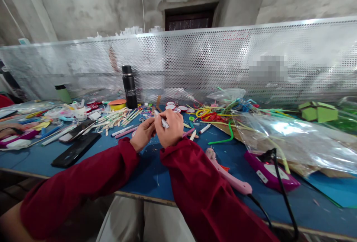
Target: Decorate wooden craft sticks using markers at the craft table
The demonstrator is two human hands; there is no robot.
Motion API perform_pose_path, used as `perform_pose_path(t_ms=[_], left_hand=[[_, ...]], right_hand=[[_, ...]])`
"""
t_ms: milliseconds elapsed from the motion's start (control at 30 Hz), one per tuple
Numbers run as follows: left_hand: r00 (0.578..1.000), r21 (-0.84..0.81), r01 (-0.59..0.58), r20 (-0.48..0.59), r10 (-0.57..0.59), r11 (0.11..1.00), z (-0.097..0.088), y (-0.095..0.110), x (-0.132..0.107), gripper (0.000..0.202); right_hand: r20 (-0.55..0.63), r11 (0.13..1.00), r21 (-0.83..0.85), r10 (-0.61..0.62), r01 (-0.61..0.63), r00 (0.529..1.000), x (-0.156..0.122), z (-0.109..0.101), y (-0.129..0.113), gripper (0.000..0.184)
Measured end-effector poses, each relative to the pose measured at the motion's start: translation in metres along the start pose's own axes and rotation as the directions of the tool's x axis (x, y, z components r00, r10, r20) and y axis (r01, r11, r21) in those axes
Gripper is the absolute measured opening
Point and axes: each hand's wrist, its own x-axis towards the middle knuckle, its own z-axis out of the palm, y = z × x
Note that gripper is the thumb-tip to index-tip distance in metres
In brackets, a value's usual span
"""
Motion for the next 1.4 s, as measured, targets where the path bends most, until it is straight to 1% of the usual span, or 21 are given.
perform_pose_path(t_ms=[200,300,567,733,900,1033,1233,1400], left_hand=[[1.000,0.019,-0.011,0.007,0.011,1.000,0.000,0.001,-0.001,0.032],[1.000,-0.002,-0.009,0.014,0.009,1.000,0.000,0.003,-0.001,0.030],[1.000,-0.040,0.024,-0.006,-0.024,0.999,0.001,0.012,-0.002,0.029],[1.000,-0.035,0.017,-0.012,-0.018,0.999,0.001,0.011,-0.001,0.033],[1.000,-0.009,0.002,0.001,-0.002,1.000,0.000,0.005,-0.001,0.037],[1.000,-0.022,0.005,-0.010,-0.006,1.000,0.000,0.003,-0.001,0.037],[1.000,-0.038,0.008,-0.003,-0.008,0.999,0.001,0.004,-0.001,0.036],[1.000,-0.014,0.006,0.002,-0.006,1.000,-0.001,0.003,0.000,0.036]], right_hand=[[-0.007,1.000,0.000,0.002,-0.002,1.000,0.000,0.000,0.002,0.012],[-0.010,1.000,-0.002,0.005,-0.005,1.000,0.001,0.000,0.003,0.011],[0.005,1.000,0.006,-0.004,0.004,1.000,0.001,0.000,0.001,0.011],[0.023,1.000,0.010,-0.011,0.010,1.000,-0.001,0.001,0.001,0.010],[0.004,1.000,0.002,0.017,-0.017,1.000,-0.001,0.001,0.001,0.011],[0.035,1.000,0.008,-0.001,0.001,0.999,0.000,0.000,0.000,0.010],[0.016,1.000,0.003,0.009,-0.009,1.000,0.000,-0.001,0.000,0.012],[0.033,1.000,0.010,-0.005,0.005,0.999,0.001,-0.001,-0.001,0.011]])
